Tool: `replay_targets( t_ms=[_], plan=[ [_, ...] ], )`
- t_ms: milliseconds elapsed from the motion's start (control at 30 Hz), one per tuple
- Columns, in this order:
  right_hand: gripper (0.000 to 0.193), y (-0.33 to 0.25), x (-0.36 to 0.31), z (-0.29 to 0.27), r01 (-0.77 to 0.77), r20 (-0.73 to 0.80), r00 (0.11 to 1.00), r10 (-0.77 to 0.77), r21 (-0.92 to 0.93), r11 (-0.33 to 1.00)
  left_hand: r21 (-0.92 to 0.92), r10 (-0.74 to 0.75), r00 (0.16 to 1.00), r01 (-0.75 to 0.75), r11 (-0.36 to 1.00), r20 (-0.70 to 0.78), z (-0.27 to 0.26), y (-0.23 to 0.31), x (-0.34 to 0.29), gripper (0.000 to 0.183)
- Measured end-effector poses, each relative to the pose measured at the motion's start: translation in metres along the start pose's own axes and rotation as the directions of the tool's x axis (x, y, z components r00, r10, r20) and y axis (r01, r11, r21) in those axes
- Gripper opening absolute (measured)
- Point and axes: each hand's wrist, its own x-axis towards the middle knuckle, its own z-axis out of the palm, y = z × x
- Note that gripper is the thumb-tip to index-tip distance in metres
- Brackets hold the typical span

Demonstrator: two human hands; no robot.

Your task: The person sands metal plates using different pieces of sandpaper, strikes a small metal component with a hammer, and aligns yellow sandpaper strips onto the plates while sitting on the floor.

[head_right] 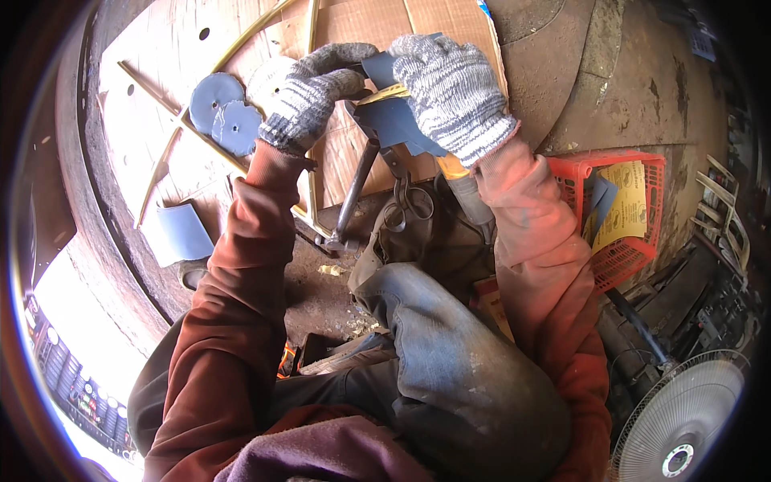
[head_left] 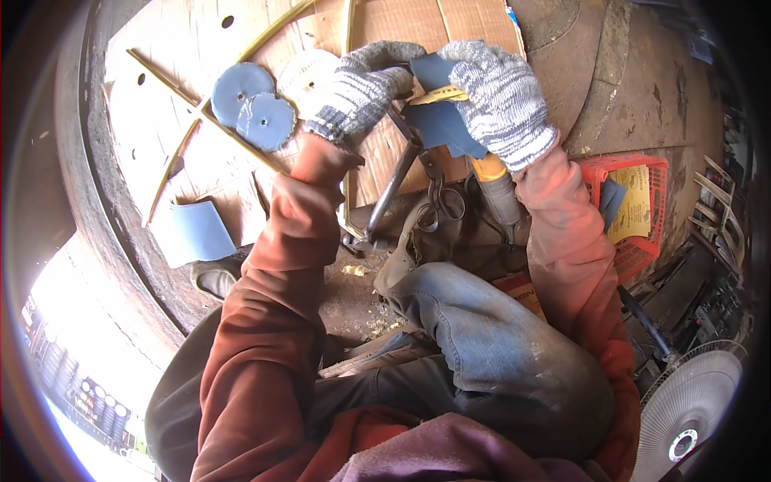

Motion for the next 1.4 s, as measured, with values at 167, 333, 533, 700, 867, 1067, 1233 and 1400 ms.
replay_targets(
  t_ms=[167,333,533,700,867,1067,1233,1400],
  plan=[
    [0.041,0.006,-0.002,-0.005,0.028,0.024,0.999,-0.027,-0.015,1.0,0.011,0.024,0.999,-0.025,1.0,0.037,0.008,0.003,0.003,0.033],
    [0.044,0.003,-0.002,-0.008,0.009,0.012,1.0,-0.009,0.004,1.0,-0.013,0.013,1.0,-0.013,1.0,0.023,0.007,-0.001,0.004,0.034],
    [0.046,0.001,0.001,-0.013,-0.018,-0.008,1.0,0.019,0.063,0.998,-0.004,0.006,1.0,-0.006,1.0,0.009,0.007,-0.004,0.002,0.037],
    [0.041,0.009,-0.003,-0.006,0.017,0.005,1.0,-0.017,-0.046,0.999,0.001,0.041,0.999,-0.041,0.999,-0.004,0.015,0.007,0.005,0.035],
    [0.044,0.009,-0.002,-0.004,0.005,-0.004,1.0,-0.004,0.016,1.0,0.198,0.013,1.0,-0.018,0.98,0.028,0.017,0.004,0.017,0.036],
    [0.039,0.004,0.003,-0.011,-0.022,0.085,0.996,0.024,-0.034,0.999,0.366,0.012,0.999,-0.03,0.93,0.051,0.011,0.006,0.029,0.037],
    [0.034,0.017,-0.004,-0.005,-0.066,-0.039,0.997,0.07,0.085,0.994,0.263,-0.079,0.997,0.07,0.962,0.021,0.011,0.005,0.035,0.031],
    [0.03,0.016,-0.004,-0.001,-0.228,-0.1,0.957,0.273,0.321,0.919,0.175,0.002,0.997,-0.015,0.985,0.075,0.0,-0.012,0.031,0.03]
  ],
)
